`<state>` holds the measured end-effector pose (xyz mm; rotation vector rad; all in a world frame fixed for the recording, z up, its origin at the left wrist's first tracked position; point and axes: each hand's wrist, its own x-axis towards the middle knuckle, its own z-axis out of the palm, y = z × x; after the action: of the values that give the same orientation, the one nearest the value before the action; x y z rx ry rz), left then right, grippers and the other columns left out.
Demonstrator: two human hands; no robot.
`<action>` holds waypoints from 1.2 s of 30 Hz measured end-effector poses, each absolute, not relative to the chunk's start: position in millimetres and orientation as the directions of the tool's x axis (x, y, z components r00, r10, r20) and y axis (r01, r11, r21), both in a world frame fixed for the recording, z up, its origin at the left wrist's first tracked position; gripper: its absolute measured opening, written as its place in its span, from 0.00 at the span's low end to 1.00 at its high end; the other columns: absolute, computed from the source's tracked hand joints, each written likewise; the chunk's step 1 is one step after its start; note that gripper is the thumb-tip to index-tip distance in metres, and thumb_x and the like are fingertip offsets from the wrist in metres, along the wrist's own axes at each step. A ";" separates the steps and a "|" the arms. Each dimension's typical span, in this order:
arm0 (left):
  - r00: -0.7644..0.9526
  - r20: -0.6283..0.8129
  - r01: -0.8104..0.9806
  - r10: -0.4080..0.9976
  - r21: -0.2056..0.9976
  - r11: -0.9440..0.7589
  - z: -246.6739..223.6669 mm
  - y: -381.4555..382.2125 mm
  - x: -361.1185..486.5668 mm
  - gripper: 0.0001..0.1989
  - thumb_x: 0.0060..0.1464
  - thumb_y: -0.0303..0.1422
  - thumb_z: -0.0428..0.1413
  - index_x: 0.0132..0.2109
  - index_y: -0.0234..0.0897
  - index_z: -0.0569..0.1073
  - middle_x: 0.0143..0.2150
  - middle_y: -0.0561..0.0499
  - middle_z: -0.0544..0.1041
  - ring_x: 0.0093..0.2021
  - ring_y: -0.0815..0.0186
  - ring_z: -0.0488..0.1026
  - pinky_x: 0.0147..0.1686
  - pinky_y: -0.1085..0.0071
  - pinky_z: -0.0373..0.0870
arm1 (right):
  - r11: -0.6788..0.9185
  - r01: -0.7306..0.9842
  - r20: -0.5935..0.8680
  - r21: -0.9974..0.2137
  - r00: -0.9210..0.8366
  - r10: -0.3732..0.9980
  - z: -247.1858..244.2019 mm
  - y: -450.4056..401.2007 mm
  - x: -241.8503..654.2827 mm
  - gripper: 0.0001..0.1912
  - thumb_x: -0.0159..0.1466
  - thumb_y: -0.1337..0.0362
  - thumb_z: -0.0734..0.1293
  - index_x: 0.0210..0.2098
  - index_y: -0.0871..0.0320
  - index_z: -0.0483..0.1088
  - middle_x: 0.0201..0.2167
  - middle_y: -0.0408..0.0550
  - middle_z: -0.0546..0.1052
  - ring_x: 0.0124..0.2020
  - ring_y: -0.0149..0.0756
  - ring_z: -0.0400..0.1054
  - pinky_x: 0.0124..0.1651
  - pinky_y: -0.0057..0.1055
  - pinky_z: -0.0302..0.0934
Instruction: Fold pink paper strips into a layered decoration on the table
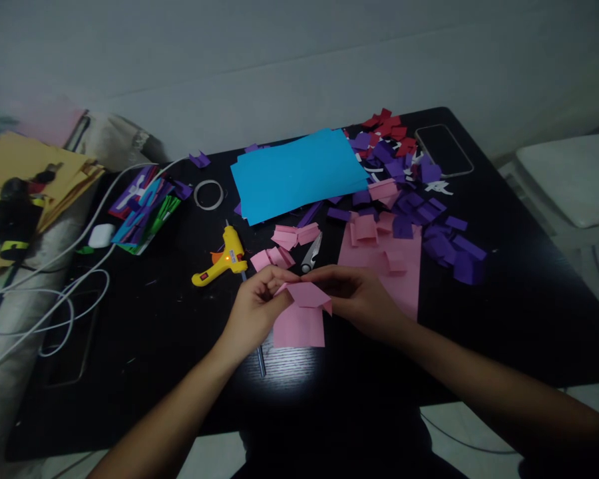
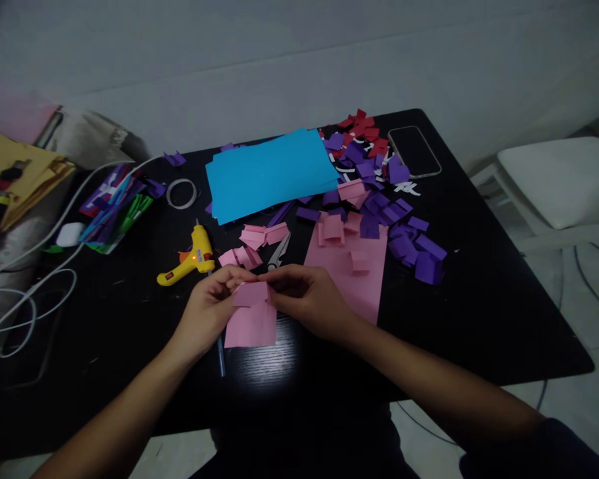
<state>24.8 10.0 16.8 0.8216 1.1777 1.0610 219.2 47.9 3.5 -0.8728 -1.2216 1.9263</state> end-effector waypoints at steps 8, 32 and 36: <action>0.041 -0.305 -0.230 0.951 0.924 0.306 16.7 10.1 26.5 0.09 0.48 0.28 0.70 0.37 0.35 0.80 0.27 0.55 0.79 0.24 0.73 0.71 0.24 0.79 0.63 | -0.361 -0.183 -0.214 -0.914 -0.540 0.814 3.4 49.3 220.0 0.14 0.56 0.65 0.79 0.42 0.51 0.84 0.44 0.47 0.85 0.46 0.40 0.79 0.52 0.39 0.72; 0.047 -0.318 -0.212 0.947 0.923 0.320 12.8 10.2 25.0 0.08 0.55 0.33 0.68 0.40 0.35 0.78 0.33 0.51 0.81 0.30 0.68 0.76 0.32 0.74 0.71 | -0.390 -0.135 -0.271 -0.911 -0.517 0.812 8.5 51.2 220.3 0.14 0.57 0.64 0.78 0.44 0.53 0.81 0.43 0.47 0.84 0.44 0.38 0.79 0.52 0.39 0.72; 0.031 -0.317 -0.218 0.948 0.924 0.316 13.8 10.3 26.4 0.10 0.54 0.34 0.68 0.41 0.35 0.78 0.35 0.51 0.81 0.31 0.67 0.76 0.34 0.72 0.72 | -0.378 -0.086 -0.290 -0.922 -0.493 0.820 7.2 52.1 218.7 0.11 0.58 0.62 0.78 0.40 0.55 0.80 0.40 0.47 0.83 0.41 0.37 0.77 0.51 0.38 0.71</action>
<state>26.4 10.3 13.8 0.8107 1.1860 1.0698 218.7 52.1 7.2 -1.0462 -1.2233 1.9264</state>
